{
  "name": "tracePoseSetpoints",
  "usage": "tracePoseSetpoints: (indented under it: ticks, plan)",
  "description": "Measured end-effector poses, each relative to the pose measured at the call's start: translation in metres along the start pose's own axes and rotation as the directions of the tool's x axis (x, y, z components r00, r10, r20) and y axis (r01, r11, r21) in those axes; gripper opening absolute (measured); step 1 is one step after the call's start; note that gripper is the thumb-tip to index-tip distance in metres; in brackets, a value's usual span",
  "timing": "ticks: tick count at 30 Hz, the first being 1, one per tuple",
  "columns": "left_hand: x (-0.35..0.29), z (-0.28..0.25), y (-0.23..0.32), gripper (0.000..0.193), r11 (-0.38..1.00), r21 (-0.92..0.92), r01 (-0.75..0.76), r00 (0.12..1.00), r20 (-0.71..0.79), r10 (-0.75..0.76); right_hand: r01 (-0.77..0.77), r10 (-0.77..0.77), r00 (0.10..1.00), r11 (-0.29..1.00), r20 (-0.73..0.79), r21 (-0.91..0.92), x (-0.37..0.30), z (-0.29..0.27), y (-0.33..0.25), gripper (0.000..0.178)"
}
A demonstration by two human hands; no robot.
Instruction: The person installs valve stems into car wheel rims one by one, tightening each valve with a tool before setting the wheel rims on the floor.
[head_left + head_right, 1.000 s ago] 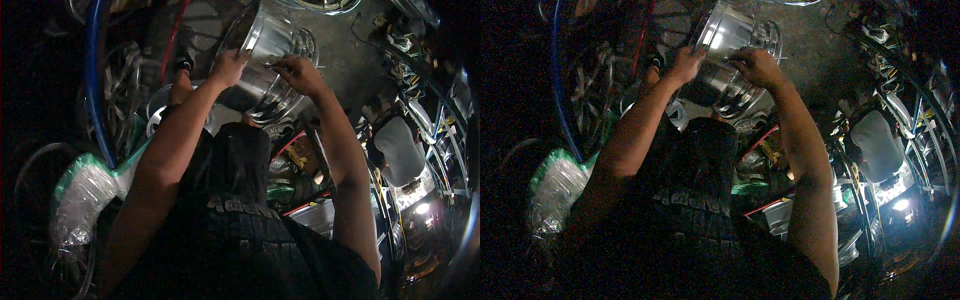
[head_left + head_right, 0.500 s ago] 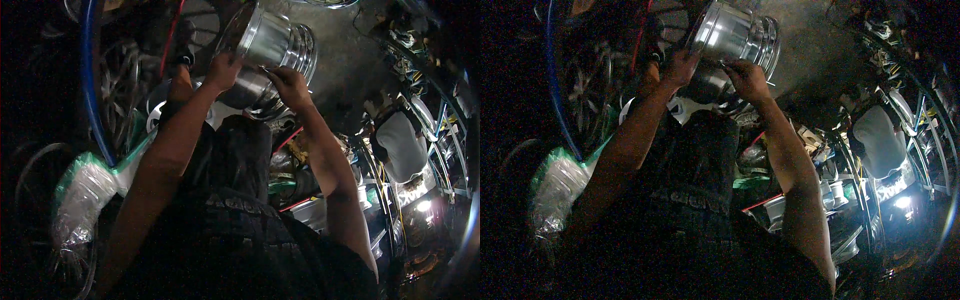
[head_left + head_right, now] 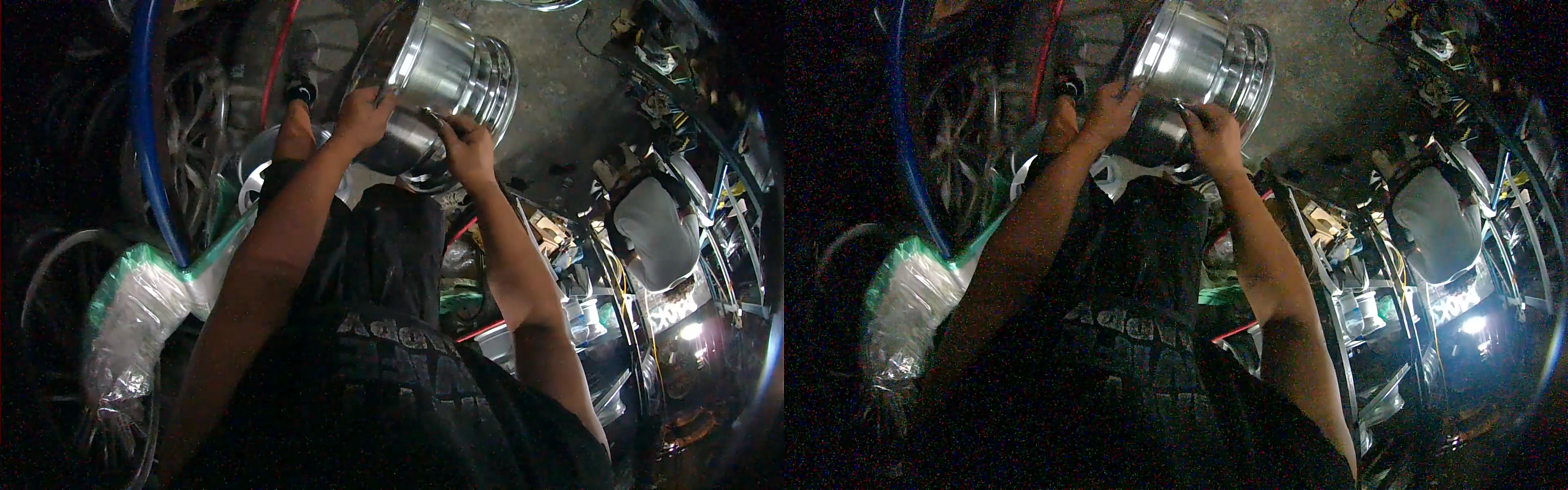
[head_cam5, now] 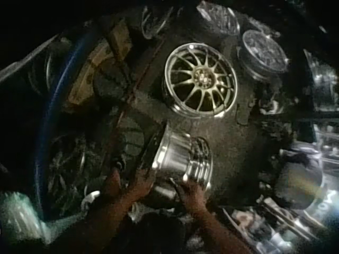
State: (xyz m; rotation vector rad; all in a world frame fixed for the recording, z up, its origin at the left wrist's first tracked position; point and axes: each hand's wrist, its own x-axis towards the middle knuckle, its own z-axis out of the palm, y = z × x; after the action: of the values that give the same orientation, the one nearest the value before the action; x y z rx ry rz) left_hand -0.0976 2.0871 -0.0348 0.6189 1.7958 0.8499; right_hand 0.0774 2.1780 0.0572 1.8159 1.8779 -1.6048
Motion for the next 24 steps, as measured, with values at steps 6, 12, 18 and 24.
tracePoseSetpoints:
  ticks: [6,12,18,24]
  plan:
    - [-0.001,-0.004,0.003,0.034,0.996,0.070,-0.064,0.998,0.020,0.063,-0.016,0.019,0.999,0.998,-0.046,0.068,-0.003,0.009,0.007,0.020]
    - [-0.002,0.000,0.000,0.036,0.990,0.120,-0.079,0.995,-0.054,0.086,0.000,0.003,0.997,1.000,-0.082,0.027,-0.007,0.013,0.005,0.022]
    - [-0.001,-0.002,0.000,0.037,0.994,0.077,-0.076,0.997,0.004,0.076,-0.087,0.102,0.986,0.989,-0.131,0.120,-0.013,0.022,0.003,0.024]
    - [-0.002,0.001,0.005,0.036,0.999,0.036,-0.038,0.998,-0.045,0.039,-0.159,0.241,0.949,0.922,-0.202,0.355,-0.017,0.039,0.001,0.029]
